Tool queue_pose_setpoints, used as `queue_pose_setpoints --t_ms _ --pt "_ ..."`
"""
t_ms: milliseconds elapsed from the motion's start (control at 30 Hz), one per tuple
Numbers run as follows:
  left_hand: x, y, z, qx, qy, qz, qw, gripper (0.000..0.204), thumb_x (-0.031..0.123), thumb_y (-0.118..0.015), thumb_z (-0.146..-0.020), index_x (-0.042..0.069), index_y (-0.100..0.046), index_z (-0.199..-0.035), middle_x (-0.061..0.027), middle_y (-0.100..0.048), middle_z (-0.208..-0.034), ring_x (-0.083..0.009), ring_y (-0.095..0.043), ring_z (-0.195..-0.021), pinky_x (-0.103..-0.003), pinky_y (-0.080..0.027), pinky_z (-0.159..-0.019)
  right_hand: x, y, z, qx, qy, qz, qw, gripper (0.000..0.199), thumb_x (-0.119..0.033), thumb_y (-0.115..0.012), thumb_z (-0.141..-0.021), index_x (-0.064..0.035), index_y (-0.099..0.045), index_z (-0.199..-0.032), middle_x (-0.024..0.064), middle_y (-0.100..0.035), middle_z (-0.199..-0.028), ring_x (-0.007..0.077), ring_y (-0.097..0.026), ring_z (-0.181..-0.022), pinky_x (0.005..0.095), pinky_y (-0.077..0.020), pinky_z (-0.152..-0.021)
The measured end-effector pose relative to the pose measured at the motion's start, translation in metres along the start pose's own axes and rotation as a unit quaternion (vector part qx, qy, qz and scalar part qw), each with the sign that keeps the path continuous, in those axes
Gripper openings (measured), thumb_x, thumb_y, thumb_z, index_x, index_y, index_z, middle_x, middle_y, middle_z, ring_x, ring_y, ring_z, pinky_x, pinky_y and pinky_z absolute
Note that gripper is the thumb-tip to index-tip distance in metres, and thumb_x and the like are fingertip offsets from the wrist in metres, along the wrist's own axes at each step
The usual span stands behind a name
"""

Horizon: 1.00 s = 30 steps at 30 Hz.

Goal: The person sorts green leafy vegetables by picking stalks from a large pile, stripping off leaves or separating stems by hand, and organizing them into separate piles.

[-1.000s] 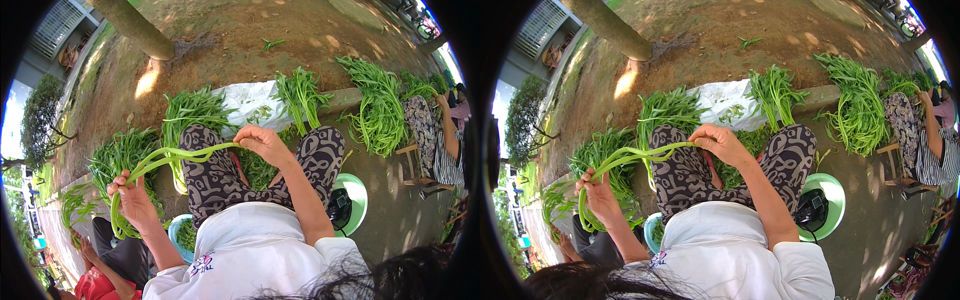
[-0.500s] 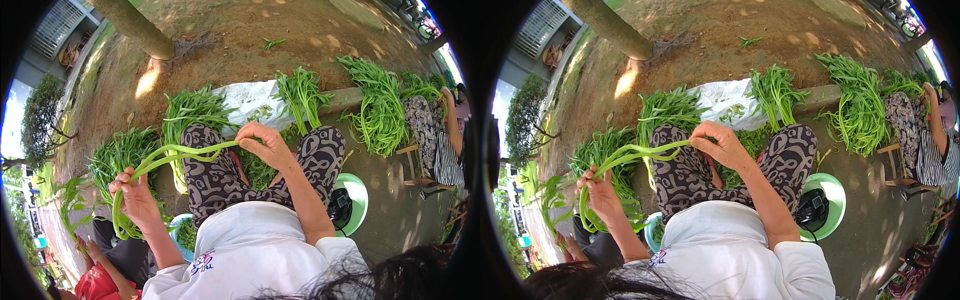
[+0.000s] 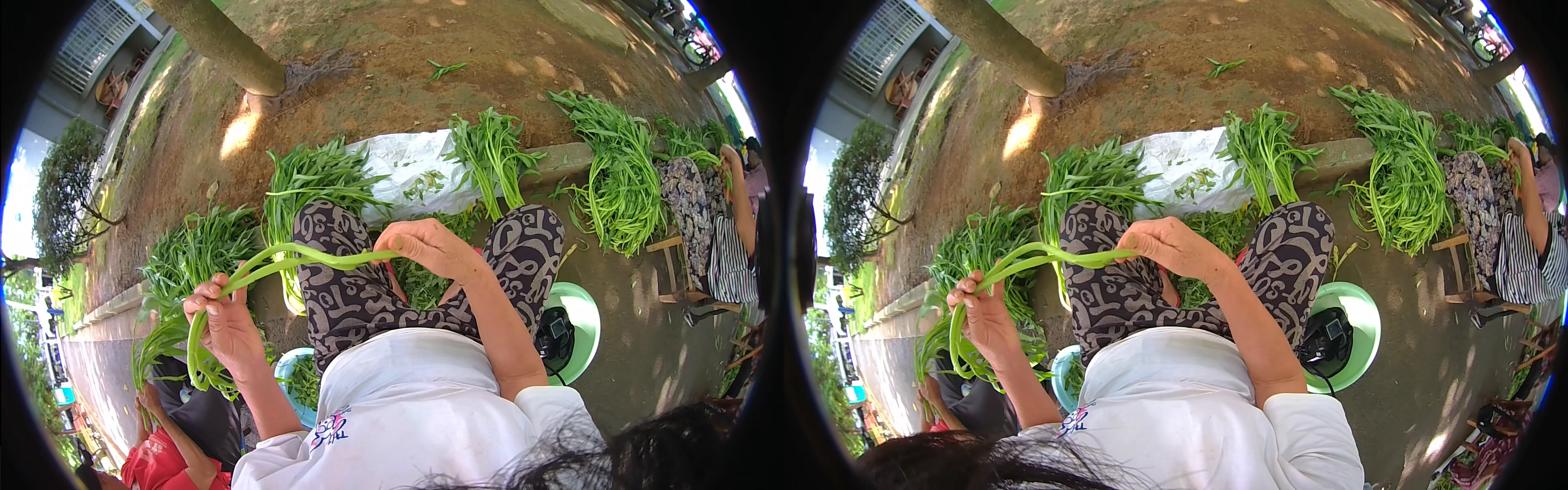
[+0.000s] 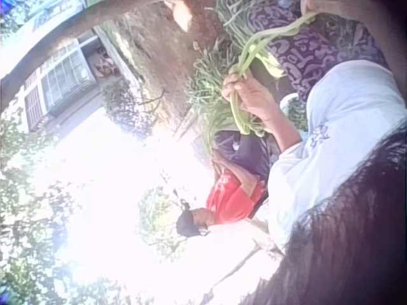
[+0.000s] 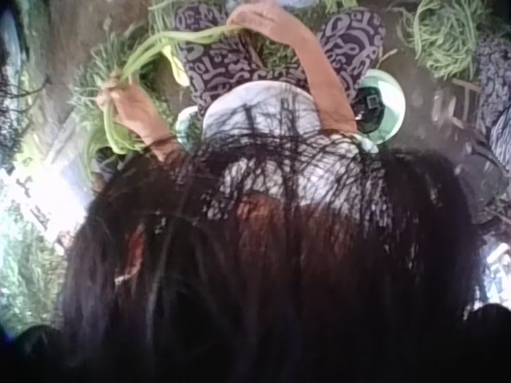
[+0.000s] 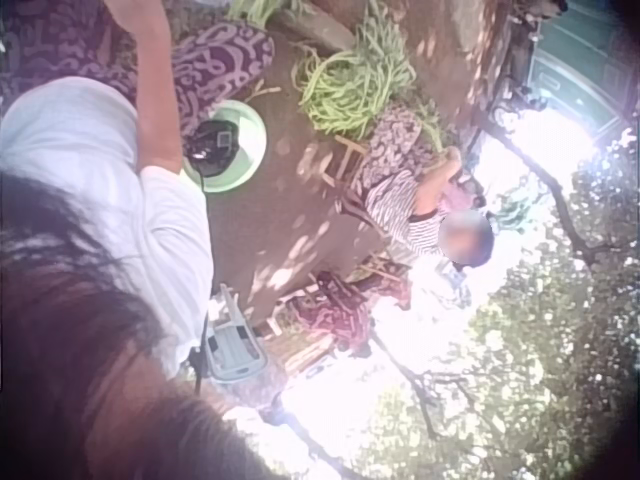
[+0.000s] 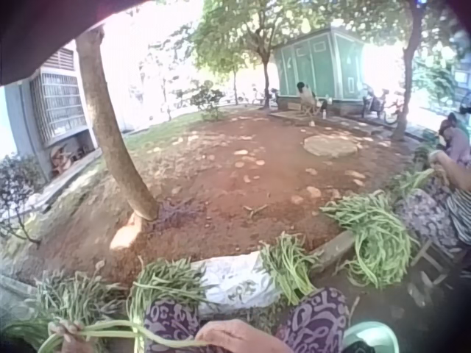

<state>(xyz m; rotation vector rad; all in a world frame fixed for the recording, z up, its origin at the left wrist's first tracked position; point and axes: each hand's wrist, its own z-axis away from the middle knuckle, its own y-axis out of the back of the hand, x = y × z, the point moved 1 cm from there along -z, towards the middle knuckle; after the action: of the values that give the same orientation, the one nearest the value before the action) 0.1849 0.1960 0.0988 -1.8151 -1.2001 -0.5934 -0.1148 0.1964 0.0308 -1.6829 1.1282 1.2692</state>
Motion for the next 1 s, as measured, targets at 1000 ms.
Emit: queue_pose_setpoints --t_ms 1000 --pt "-0.008 0.0 0.007 0.087 0.006 -0.035 0.996 0.011 0.012 -0.05 -0.095 0.013 -0.056 -0.103 -0.0034 -0.058 -0.108 -0.0215 -0.053 -0.112 -0.05 -0.042 -0.096 0.013 -0.028 -0.006 0.162 0.129 0.203 0.957 0.016 -0.012 -0.071 -0.078 -0.0049 -0.063 -0.089 0.007 -0.06 -0.082 0.0182 -0.06 -0.065 0.0277 -0.0484 -0.06"
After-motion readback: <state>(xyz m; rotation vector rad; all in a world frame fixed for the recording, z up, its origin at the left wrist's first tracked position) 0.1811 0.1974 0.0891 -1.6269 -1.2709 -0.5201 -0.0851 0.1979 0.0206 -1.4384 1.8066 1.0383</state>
